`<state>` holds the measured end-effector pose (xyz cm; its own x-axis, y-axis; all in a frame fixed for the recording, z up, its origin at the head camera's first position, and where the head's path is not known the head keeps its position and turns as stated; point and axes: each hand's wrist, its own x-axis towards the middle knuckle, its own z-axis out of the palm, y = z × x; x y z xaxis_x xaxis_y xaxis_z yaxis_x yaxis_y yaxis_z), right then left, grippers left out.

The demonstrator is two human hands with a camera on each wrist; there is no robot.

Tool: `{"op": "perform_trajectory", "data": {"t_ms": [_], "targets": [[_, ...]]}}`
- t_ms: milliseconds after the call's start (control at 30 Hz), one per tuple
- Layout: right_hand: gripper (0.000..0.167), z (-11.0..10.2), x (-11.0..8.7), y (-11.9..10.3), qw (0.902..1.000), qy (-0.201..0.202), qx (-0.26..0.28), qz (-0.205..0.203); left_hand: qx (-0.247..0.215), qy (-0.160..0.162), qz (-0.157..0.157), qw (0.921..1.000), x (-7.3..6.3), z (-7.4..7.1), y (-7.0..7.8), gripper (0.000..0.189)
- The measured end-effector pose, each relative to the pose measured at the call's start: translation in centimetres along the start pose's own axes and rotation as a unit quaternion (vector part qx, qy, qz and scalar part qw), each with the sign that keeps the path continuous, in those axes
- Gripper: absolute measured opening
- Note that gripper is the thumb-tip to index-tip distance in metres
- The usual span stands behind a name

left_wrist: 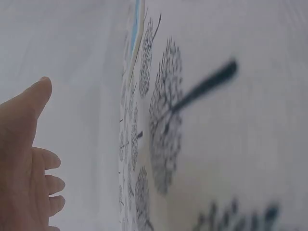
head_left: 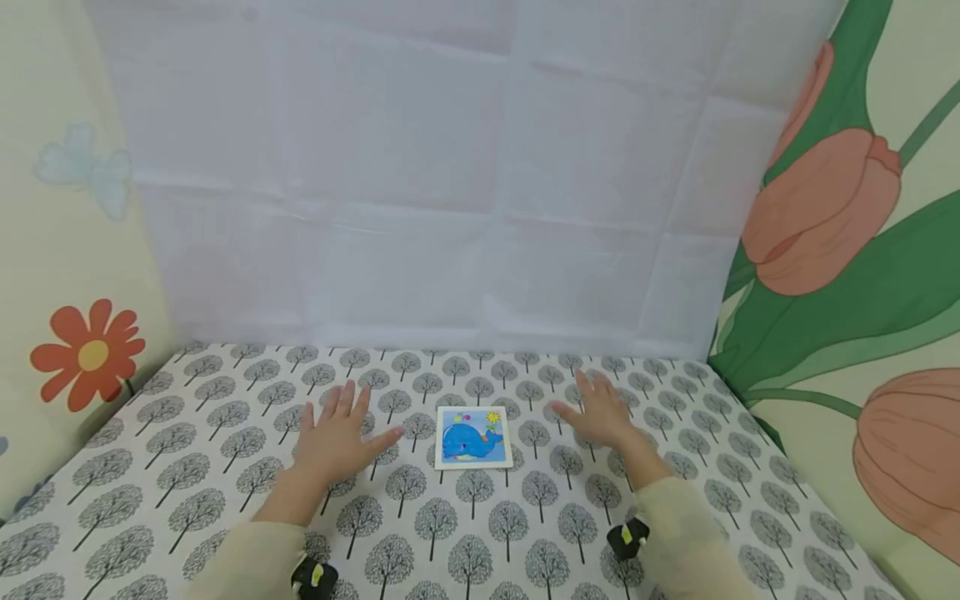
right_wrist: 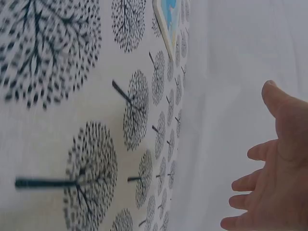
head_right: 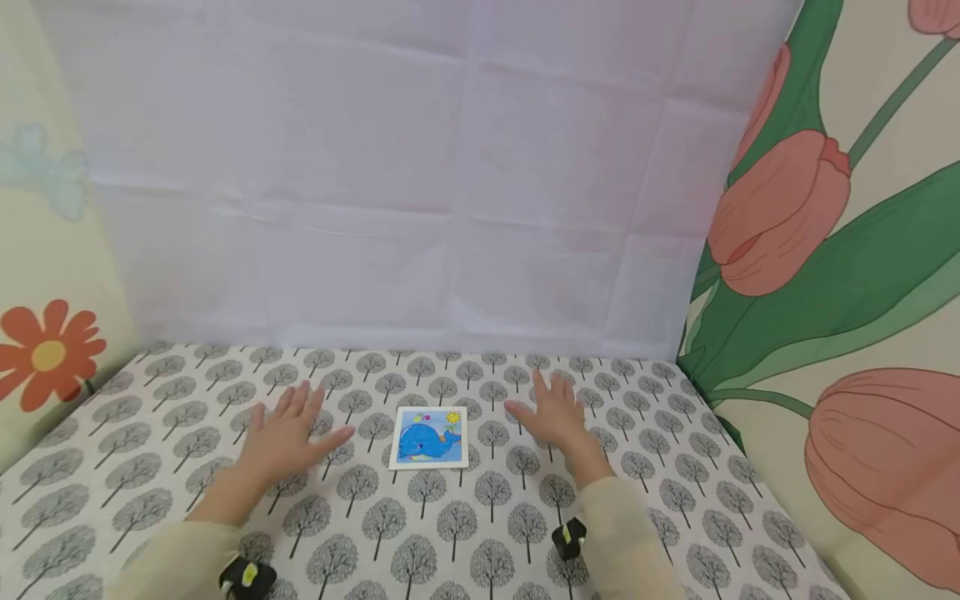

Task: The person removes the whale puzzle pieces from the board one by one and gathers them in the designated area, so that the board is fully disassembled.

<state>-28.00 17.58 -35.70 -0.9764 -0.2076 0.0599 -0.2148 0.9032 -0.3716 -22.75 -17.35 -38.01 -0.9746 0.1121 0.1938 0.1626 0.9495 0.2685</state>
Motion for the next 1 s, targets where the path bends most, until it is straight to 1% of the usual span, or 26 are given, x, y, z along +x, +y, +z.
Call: {"op": "perform_trajectory", "data": {"t_ms": [167,367,433,633,700,867,967,1000], "targets": [[0.077,1.0,0.3,-0.9,0.9996,0.001,0.027,0.0,-0.018,0.001,0.003,0.9998,0.4,0.9,0.8,0.093],[0.077,2.6,0.6,-1.3,0.9983,0.004,0.057,-0.013,-0.023,0.018,0.011,0.9995,0.6,1.9,1.9,0.091],[0.076,3.1,0.8,-1.3,0.9973,0.01,0.072,-0.011,-0.028,0.021,0.013,0.9993,0.7,2.2,2.2,0.091],[0.071,4.2,1.4,-1.7,0.9899,0.022,0.14,0.0,-0.05,0.007,0.016,0.9986,0.9,2.7,3.3,0.093],[0.07,4.5,1.6,-1.9,0.9877,0.021,0.155,0.002,-0.061,0.002,0.017,0.998,1.0,2.8,3.7,0.092],[0.064,4.9,2.0,-2.4,0.9873,0.016,0.158,-0.015,-0.079,0.01,0.028,0.9964,1.4,3.0,4.4,0.089],[0.061,5.2,2.1,-2.8,0.987,0.014,0.157,-0.034,-0.097,0.01,0.023,0.995,1.5,3.2,4.6,0.089],[0.061,5.3,2.1,-2.9,0.9869,0.013,0.157,-0.034,-0.102,0.009,0.02,0.9945,1.6,3.4,4.6,0.09]]}}
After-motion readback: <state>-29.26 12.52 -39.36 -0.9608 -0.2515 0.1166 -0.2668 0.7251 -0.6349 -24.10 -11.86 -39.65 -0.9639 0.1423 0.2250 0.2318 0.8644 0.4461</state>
